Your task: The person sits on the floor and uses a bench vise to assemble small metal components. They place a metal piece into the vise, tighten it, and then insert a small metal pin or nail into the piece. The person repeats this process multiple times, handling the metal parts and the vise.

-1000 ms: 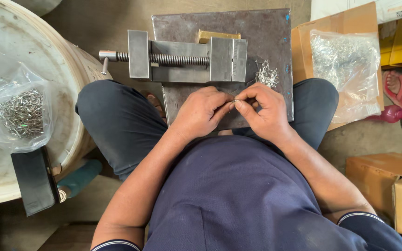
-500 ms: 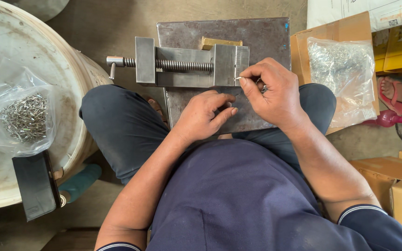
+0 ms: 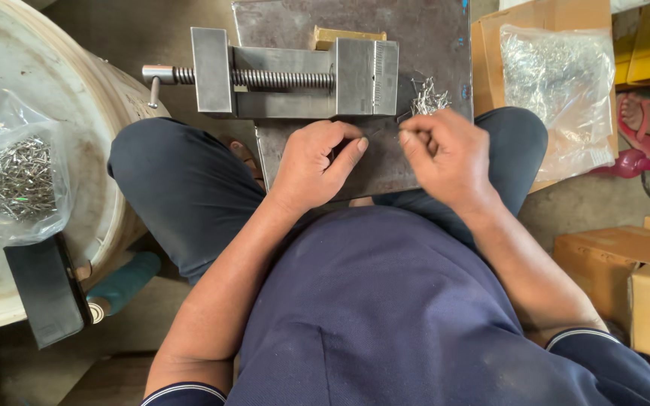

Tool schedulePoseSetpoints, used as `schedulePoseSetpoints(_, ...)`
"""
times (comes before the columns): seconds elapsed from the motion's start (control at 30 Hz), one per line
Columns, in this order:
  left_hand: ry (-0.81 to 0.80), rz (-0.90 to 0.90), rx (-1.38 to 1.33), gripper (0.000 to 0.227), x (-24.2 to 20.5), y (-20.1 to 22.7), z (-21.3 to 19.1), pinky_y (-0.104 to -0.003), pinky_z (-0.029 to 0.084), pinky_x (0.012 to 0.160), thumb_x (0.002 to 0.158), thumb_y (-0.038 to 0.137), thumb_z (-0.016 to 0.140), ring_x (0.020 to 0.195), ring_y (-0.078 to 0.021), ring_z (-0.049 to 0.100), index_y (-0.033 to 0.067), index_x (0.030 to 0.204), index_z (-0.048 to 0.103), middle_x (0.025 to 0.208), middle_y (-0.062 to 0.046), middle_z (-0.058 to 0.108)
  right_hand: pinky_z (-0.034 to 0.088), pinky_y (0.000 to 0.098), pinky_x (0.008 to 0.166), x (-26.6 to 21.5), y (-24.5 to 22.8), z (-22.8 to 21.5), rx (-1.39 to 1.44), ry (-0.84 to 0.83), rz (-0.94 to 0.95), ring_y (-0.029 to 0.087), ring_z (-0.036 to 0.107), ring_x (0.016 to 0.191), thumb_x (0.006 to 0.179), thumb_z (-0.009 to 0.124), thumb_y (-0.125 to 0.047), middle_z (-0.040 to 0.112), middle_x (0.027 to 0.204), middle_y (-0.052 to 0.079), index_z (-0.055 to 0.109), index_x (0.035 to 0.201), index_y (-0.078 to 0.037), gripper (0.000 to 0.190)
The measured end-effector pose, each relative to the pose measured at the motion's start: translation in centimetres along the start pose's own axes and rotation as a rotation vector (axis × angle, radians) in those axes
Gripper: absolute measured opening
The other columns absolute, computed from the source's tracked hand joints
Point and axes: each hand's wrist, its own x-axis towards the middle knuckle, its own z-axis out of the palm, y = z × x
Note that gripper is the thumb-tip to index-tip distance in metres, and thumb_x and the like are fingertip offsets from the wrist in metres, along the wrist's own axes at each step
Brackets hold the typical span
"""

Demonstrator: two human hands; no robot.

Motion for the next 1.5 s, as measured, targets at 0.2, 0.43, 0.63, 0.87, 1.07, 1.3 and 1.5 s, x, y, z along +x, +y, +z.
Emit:
schedulePoseSetpoints(0.2,-0.009,0.056,0.050,0.008,0.3,0.4,0.1,-0.038,0.048,0.065,0.093,0.012,0.074,0.071,-0.0258,0.062,0.0054,0.091,0.070,0.075,-0.009,0.064,0.051,0.0392,0.064,-0.6,0.0,0.9,-0.223,-0.078,-0.186,0.028,0.067,0.074,0.094,0.076,-0.013,0.066,0.083,0.008,0.075,0.101,-0.009,0.008)
schedulePoseSetpoints(0.43,0.006,0.060,0.031,0.007,0.2,0.5,-0.1,-0.038,0.048,0.065,0.094,0.011,0.074,0.070,-0.0255,0.062,0.0051,0.092,0.070,0.075,-0.009,0.064,0.052,0.0417,0.064,-0.2,-0.1,1.8,-0.260,-0.077,-0.243,0.030,0.066,0.073,0.090,0.075,-0.010,0.064,0.080,0.009,0.077,0.104,-0.010,0.014)
schedulePoseSetpoints(0.63,0.018,0.073,0.015,0.008,0.2,0.4,-0.1,-0.037,0.048,0.066,0.095,0.012,0.073,0.071,-0.0254,0.062,0.0048,0.093,0.070,0.076,-0.009,0.064,0.052,0.0411,0.063,-0.7,0.1,1.7,-0.246,-0.053,-0.237,0.029,0.065,0.072,0.092,0.075,-0.010,0.063,0.080,0.008,0.076,0.105,-0.009,0.013)
schedulePoseSetpoints(0.87,0.019,0.074,0.007,0.008,0.2,0.4,-0.2,-0.037,0.047,0.065,0.094,0.012,0.074,0.070,-0.0255,0.061,0.0047,0.093,0.070,0.075,-0.009,0.064,0.051,0.0413,0.062,0.0,0.2,2.2,-0.266,-0.042,-0.240,0.029,0.065,0.072,0.093,0.075,-0.011,0.064,0.079,0.008,0.077,0.103,-0.011,0.011)
schedulePoseSetpoints(1.07,0.010,0.066,0.010,0.008,0.2,0.5,-0.1,-0.037,0.047,0.066,0.095,0.013,0.073,0.070,-0.0246,0.062,0.0052,0.094,0.071,0.075,-0.009,0.064,0.054,0.0409,0.067,0.2,0.3,2.7,-0.235,-0.027,-0.244,0.030,0.068,0.077,0.094,0.073,-0.010,0.068,0.085,0.009,0.076,0.104,-0.011,0.010)
schedulePoseSetpoints(1.3,0.000,0.062,0.025,0.009,0.1,0.2,-0.1,-0.038,0.049,0.068,0.096,0.013,0.072,0.074,-0.0262,0.064,0.0044,0.098,0.071,0.079,-0.010,0.065,0.055,0.0416,0.067,0.4,0.4,3.0,-0.254,-0.054,-0.215,0.031,0.069,0.077,0.092,0.073,-0.011,0.070,0.086,0.010,0.075,0.100,-0.009,0.008)
schedulePoseSetpoints(1.5,-0.008,0.079,0.051,0.013,0.2,0.4,-0.2,-0.039,0.051,0.070,0.095,0.015,0.072,0.078,-0.0284,0.066,0.0049,0.103,0.069,0.084,-0.011,0.067,0.053,0.0406,0.062,-0.1,0.1,3.0,-0.212,-0.101,-0.135,0.030,0.067,0.070,0.088,0.074,-0.010,0.068,0.079,0.012,0.073,0.095,-0.006,0.008)
